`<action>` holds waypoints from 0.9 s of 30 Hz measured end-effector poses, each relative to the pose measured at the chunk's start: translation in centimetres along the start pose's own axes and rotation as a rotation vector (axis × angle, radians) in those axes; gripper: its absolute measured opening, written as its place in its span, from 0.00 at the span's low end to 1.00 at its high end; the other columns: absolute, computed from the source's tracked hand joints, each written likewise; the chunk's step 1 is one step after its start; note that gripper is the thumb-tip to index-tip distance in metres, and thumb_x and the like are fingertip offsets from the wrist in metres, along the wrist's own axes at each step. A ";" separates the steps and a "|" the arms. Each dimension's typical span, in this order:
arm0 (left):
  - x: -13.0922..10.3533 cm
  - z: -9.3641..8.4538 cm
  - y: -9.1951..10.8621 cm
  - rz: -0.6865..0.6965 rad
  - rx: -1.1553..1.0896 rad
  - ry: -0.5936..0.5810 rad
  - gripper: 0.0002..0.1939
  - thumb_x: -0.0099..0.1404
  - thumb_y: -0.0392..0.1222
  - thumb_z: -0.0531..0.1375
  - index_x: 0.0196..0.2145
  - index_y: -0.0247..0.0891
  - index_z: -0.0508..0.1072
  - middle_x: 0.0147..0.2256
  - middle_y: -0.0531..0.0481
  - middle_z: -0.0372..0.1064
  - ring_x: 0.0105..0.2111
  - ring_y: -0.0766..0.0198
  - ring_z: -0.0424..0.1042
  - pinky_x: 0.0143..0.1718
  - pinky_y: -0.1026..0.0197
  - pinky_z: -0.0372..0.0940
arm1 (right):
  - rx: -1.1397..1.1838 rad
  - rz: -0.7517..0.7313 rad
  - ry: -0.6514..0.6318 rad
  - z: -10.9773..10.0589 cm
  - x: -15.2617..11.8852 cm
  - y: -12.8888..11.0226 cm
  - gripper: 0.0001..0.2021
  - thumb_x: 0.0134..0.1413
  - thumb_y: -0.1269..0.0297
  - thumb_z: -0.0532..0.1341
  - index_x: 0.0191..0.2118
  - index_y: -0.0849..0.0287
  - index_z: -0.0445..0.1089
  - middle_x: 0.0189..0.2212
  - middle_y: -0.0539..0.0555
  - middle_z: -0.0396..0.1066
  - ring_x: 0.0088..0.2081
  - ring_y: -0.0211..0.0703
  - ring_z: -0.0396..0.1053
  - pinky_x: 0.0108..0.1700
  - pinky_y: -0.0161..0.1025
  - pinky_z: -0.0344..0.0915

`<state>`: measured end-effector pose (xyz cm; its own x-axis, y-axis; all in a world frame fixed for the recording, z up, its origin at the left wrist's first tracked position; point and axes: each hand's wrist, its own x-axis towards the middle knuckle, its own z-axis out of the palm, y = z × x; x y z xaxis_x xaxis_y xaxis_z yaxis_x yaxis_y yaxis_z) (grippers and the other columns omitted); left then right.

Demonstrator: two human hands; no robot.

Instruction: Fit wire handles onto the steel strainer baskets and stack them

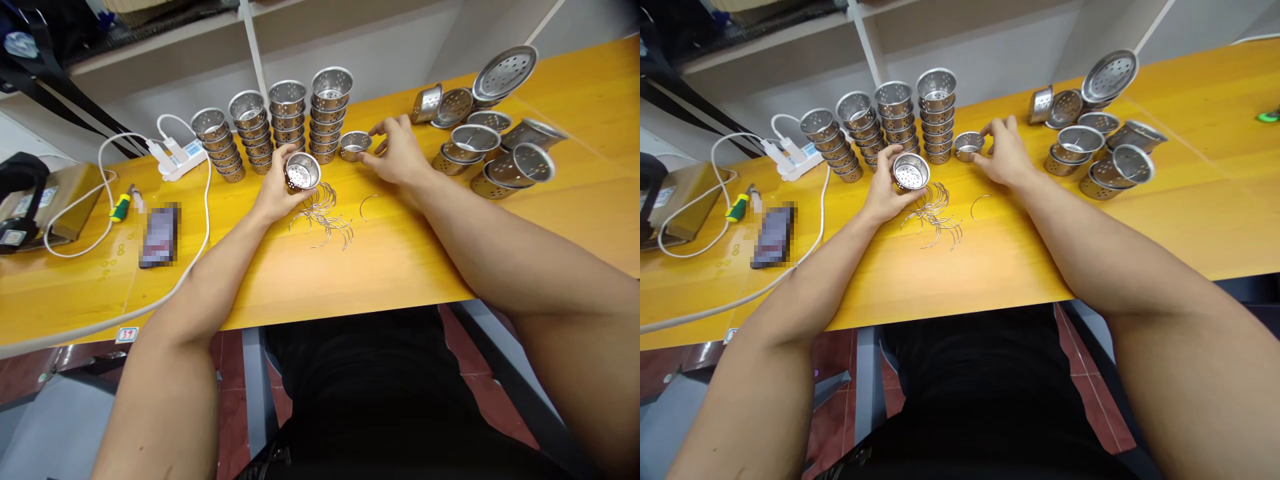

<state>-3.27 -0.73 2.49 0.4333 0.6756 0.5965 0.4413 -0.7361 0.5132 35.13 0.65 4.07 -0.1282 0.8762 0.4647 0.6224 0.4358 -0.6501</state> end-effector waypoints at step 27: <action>-0.2 -0.8 2.4 0.096 0.134 -0.090 0.55 0.75 0.88 0.73 0.81 0.49 0.69 0.75 0.30 0.69 0.83 0.25 0.70 0.88 0.19 0.68 | 0.144 -0.289 -0.176 3.5 -5.1 -12.3 0.27 0.78 0.27 0.76 0.48 0.48 0.84 0.63 0.65 0.82 0.72 0.80 0.79 0.83 0.87 0.72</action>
<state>-2.94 -2.63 4.12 0.5448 0.6077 0.5779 0.4923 -0.7896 0.3662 25.41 -8.43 7.57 -0.4221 0.7289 0.5391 0.4277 0.6844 -0.5905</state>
